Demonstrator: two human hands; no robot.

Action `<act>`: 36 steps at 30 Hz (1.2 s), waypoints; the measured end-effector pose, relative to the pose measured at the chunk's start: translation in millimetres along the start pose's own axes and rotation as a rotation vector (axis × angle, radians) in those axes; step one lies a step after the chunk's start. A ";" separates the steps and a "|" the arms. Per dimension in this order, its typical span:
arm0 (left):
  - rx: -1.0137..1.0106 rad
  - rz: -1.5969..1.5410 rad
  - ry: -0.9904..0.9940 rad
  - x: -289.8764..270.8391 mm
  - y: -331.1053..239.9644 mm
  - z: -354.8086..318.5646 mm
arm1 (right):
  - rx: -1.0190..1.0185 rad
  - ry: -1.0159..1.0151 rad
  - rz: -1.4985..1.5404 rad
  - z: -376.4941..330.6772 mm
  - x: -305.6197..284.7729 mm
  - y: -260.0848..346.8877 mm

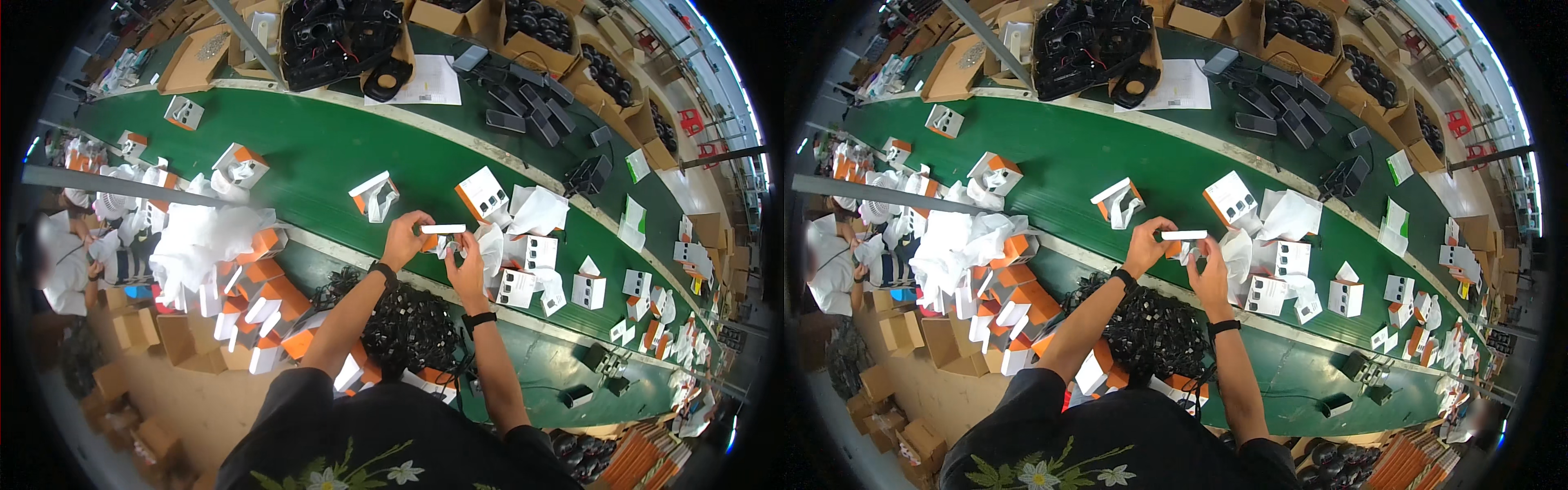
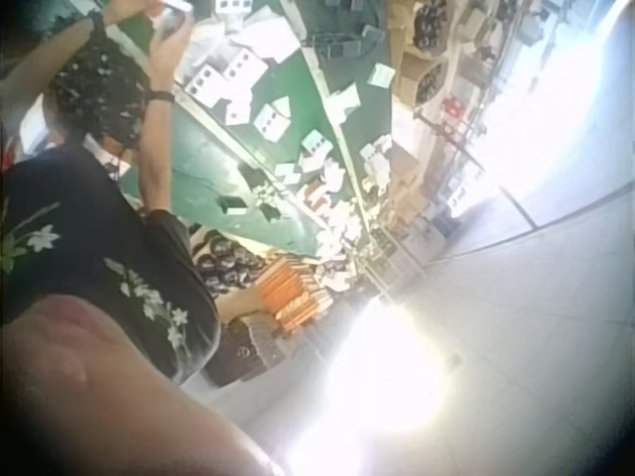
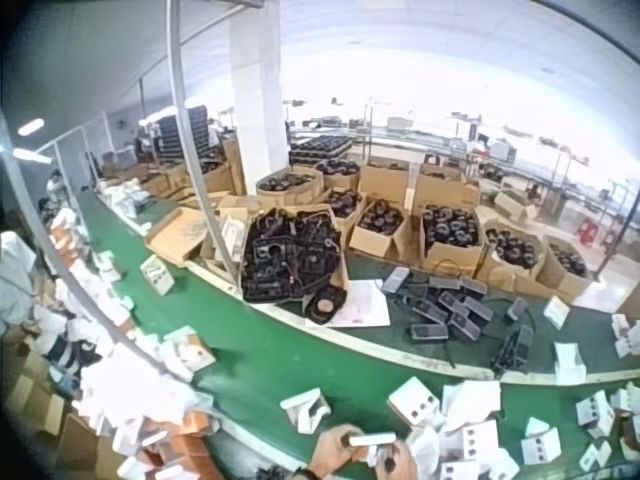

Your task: Packing electronic components or chargers into small white and orange boxes on an assembly line.

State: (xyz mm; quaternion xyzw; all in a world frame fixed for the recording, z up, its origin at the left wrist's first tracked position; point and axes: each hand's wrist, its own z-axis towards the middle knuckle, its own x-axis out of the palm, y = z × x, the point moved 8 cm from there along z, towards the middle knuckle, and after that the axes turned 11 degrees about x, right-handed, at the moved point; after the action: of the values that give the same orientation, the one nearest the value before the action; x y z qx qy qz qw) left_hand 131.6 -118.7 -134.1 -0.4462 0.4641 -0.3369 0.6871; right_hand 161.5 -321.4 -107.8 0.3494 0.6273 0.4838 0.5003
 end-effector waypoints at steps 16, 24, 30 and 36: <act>0.387 0.132 0.296 32.5 -65.9 1.8 | -0.420 0.039 -0.443 -1.6 -18.9 -0.3; 0.695 0.470 0.403 29.1 -69.3 -35.5 | -0.035 -0.123 -0.052 -16.4 -18.7 -16.1; 0.778 0.540 0.423 34.2 -67.0 -43.9 | -0.491 0.181 -0.452 -22.3 -22.3 3.2; 0.756 0.521 0.403 41.6 -62.8 -56.2 | -0.596 0.167 -0.643 -30.3 -21.4 -9.7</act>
State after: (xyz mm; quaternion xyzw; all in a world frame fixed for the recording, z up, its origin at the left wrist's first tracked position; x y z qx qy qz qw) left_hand 90.0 -195.6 -99.6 0.0387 0.5290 -0.3783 0.7587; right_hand 138.1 -351.7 -110.0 -0.0631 0.5756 0.4899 0.6517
